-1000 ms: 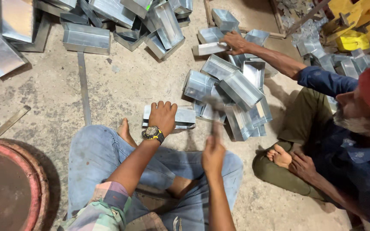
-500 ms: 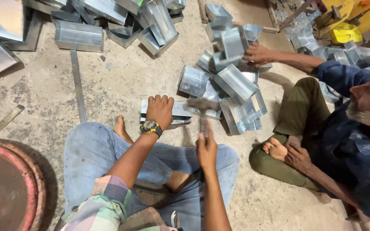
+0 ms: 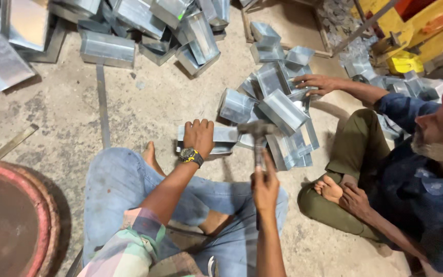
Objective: The person sits on the floor and uses a hammer to shape the edges and corners of small rectangular metal trays.
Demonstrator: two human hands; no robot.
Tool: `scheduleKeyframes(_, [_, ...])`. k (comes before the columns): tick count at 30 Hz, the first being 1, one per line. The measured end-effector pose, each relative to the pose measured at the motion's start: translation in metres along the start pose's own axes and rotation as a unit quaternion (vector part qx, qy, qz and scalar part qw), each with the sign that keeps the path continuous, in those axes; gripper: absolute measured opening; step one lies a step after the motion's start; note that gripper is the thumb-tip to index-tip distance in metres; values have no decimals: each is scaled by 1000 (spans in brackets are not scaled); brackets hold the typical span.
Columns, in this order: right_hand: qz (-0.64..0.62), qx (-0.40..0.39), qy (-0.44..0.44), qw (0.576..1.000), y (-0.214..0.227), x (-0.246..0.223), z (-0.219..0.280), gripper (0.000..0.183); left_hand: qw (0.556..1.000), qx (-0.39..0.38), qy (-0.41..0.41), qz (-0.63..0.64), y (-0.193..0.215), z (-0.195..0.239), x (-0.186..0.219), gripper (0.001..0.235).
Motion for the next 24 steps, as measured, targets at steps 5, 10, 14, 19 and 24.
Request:
scheduleKeyframes(5, [-90, 18, 68, 993, 27, -106, 10, 61, 971, 151, 73, 167, -9, 29, 0, 52])
scheduleKeyframes(10, [-135, -9, 179, 975, 14, -182, 21, 67, 961, 104, 118, 226, -68, 43, -8, 54])
scheduleKeyframes(14, [-28, -8, 144, 989, -24, -159, 5, 66, 959, 112, 138, 219, -90, 48, -6, 43])
scheduleKeyframes(19, [288, -165, 43, 942, -58, -114, -2, 60, 962, 169, 98, 189, -81, 51, 0, 44])
scheduleKeyframes(24, [30, -92, 1, 995, -33, -88, 14, 61, 965, 161, 107, 179, -81, 52, 2, 49])
Point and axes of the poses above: each hand's wrist, its own z-axis away from the middle knuckle, its own y-axis out of the back of the hand, x = y × z, the point moved 8 cm from there along -z, towards the middle knuckle, and after that the axes turned 9 degrees about -z, right-handed, at the moved point
